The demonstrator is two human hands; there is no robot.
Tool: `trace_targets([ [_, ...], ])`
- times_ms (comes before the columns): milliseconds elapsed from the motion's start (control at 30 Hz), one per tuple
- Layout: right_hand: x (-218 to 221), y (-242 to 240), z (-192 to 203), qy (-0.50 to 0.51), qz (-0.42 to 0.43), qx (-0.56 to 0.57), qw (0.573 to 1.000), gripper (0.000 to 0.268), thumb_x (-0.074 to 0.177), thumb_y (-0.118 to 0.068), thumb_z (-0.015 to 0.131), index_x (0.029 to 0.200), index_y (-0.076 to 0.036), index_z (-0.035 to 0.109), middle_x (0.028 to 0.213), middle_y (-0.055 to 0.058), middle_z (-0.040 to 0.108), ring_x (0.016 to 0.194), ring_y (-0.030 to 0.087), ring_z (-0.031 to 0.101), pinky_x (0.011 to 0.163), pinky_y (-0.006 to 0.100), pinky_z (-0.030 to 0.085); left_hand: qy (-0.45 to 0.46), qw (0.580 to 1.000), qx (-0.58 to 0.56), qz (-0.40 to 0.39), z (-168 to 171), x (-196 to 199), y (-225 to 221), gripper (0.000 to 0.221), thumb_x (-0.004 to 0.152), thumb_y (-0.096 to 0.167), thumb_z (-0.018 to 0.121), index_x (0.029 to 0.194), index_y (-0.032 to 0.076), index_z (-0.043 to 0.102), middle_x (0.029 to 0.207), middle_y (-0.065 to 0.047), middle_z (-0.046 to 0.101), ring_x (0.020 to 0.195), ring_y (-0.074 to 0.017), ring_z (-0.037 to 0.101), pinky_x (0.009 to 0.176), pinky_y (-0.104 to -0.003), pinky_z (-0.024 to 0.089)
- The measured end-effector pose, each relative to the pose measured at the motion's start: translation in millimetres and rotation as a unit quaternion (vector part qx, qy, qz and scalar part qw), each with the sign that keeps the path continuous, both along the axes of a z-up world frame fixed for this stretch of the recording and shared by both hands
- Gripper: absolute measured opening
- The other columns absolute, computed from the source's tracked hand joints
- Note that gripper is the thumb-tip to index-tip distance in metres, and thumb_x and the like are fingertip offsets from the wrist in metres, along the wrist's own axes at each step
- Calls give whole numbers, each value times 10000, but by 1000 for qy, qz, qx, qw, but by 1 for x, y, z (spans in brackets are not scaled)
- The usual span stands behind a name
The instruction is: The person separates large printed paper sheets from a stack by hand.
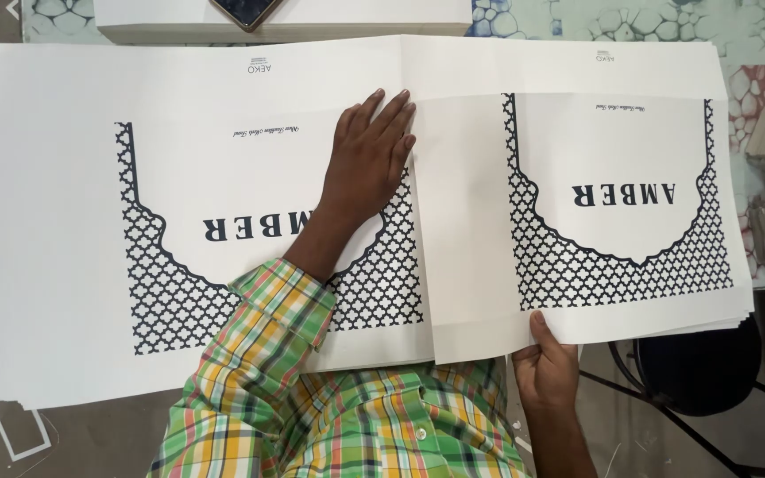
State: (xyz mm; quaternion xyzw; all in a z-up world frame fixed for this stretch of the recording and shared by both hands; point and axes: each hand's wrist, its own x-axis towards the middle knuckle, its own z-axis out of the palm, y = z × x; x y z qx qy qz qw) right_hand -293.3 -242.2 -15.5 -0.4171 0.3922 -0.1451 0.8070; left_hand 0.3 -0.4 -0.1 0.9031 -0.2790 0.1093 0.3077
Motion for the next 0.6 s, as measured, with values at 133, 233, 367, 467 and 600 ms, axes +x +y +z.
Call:
trace_targets([
  [133, 0, -1, 0, -7, 6, 6, 1000, 353, 1012, 12, 565, 1357, -12, 492, 1261, 94, 627, 1150, 169, 652, 979, 318, 562, -3, 1000, 3, 2, -1, 1, -1, 416, 1106, 255, 468, 1453, 54, 576, 1564, -74, 516, 1477, -309, 386, 1225, -479, 251],
  [233, 3, 0, 2, -8, 7, 4, 1000, 351, 1000, 16, 562, 1344, -14, 502, 1256, 96, 633, 1141, 173, 661, 983, 325, 567, 6, 1000, -6, 1, 0, 1, -1, 411, 1107, 252, 472, 1449, 52, 581, 1561, -75, 520, 1484, -306, 385, 1230, -476, 252],
  [367, 1, -1, -1, -2, 5, 7, 1000, 335, 1007, 13, 559, 1337, -10, 505, 1256, 98, 634, 1142, 178, 664, 985, 337, 575, 7, 1000, -8, 3, -3, 1, -3, 408, 1106, 252, 475, 1446, 53, 581, 1557, -78, 524, 1484, -304, 383, 1230, -481, 248],
  [467, -1, -4, -2, -21, 20, 6, 1000, 324, 1034, 12, 569, 1351, 3, 502, 1262, 107, 621, 1152, 188, 649, 988, 349, 564, 8, 1000, -11, 3, -6, 2, -4, 407, 1106, 253, 485, 1444, 48, 581, 1551, -82, 526, 1487, -304, 380, 1235, -485, 246],
  [600, 15, 14, 38, 36, 55, -16, 998, 325, 989, -128, 546, 1298, -27, 523, 1195, 128, 653, 1046, 214, 706, 851, 390, 615, 9, 1000, -13, 7, -8, 2, -6, 403, 1100, 253, 496, 1434, 44, 583, 1551, -87, 520, 1483, -309, 378, 1232, -493, 247],
])
